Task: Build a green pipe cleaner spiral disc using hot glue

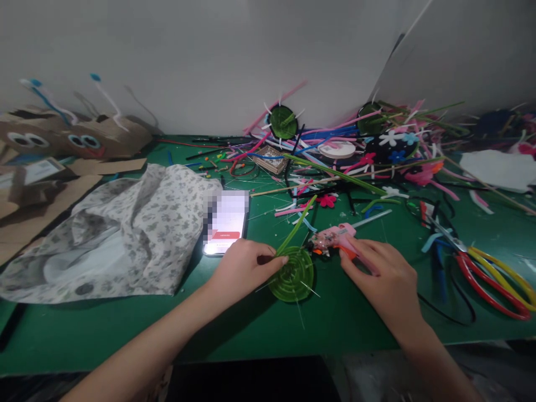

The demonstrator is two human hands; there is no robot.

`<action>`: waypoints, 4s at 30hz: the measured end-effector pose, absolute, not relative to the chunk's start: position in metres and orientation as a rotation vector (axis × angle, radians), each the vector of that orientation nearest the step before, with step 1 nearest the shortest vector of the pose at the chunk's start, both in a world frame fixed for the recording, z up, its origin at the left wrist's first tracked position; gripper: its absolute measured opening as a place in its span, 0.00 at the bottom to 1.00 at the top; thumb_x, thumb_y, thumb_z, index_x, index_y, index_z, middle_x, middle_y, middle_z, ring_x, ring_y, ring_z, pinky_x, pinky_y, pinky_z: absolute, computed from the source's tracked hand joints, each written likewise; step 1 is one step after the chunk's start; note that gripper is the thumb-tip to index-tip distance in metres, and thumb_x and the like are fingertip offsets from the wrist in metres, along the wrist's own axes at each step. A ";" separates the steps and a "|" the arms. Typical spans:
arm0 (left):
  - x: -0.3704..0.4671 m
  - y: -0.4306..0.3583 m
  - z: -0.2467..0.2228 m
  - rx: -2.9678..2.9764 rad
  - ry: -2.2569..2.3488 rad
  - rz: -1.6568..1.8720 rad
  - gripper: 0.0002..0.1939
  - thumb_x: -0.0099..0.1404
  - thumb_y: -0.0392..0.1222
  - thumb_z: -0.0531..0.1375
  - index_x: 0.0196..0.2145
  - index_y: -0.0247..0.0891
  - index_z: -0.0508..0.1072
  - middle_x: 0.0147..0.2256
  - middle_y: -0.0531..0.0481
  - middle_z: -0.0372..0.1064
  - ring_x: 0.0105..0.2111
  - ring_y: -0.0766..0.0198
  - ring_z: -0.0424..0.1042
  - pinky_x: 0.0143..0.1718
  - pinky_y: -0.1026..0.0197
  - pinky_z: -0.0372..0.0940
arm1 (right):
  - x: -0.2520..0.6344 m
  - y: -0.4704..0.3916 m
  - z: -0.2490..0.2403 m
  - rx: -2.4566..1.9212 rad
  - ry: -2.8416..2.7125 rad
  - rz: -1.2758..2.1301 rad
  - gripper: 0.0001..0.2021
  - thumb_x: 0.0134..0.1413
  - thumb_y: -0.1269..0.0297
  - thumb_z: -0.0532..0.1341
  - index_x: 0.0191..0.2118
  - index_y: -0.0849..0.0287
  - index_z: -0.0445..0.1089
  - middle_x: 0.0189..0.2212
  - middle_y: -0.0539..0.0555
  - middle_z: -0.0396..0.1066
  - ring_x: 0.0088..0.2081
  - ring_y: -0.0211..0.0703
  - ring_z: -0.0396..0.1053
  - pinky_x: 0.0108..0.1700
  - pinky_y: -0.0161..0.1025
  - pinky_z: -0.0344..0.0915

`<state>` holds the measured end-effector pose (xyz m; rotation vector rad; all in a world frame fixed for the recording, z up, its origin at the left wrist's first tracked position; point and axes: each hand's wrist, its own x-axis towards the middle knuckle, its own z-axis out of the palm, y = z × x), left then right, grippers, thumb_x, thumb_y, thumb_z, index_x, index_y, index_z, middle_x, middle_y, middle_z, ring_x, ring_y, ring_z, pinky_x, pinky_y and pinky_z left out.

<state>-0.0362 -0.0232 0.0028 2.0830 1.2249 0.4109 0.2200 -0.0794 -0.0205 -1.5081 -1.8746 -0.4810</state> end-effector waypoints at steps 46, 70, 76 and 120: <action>-0.038 -0.024 0.002 2.084 1.211 0.420 0.26 0.65 0.47 0.56 0.17 0.37 0.49 0.17 0.57 0.43 0.19 0.70 0.48 0.22 0.62 0.42 | 0.225 -0.082 -0.022 -1.536 -1.839 -0.414 0.10 0.55 0.66 0.62 0.43 0.60 0.74 0.36 0.55 0.77 0.37 0.46 0.74 0.41 0.40 0.68; -0.037 -0.023 0.002 2.087 1.206 0.434 0.26 0.65 0.46 0.56 0.16 0.37 0.49 0.17 0.57 0.43 0.19 0.70 0.48 0.22 0.62 0.41 | 0.227 -0.084 -0.024 -1.534 -1.852 -0.389 0.10 0.55 0.67 0.62 0.44 0.59 0.73 0.37 0.55 0.76 0.37 0.45 0.73 0.41 0.41 0.67; -0.037 -0.024 0.001 2.089 1.202 0.439 0.26 0.66 0.46 0.56 0.16 0.37 0.48 0.18 0.57 0.43 0.20 0.70 0.47 0.22 0.62 0.41 | 0.227 -0.084 -0.025 -1.527 -1.855 -0.386 0.10 0.56 0.66 0.61 0.44 0.58 0.73 0.37 0.54 0.76 0.36 0.45 0.73 0.41 0.41 0.67; -0.038 -0.025 0.000 2.161 1.096 0.449 0.26 0.66 0.48 0.56 0.16 0.37 0.51 0.17 0.58 0.45 0.19 0.70 0.48 0.22 0.62 0.41 | 0.284 -0.029 -0.022 -1.888 -1.940 -0.574 0.20 0.59 0.55 0.57 0.51 0.65 0.70 0.42 0.64 0.70 0.45 0.58 0.65 0.45 0.51 0.65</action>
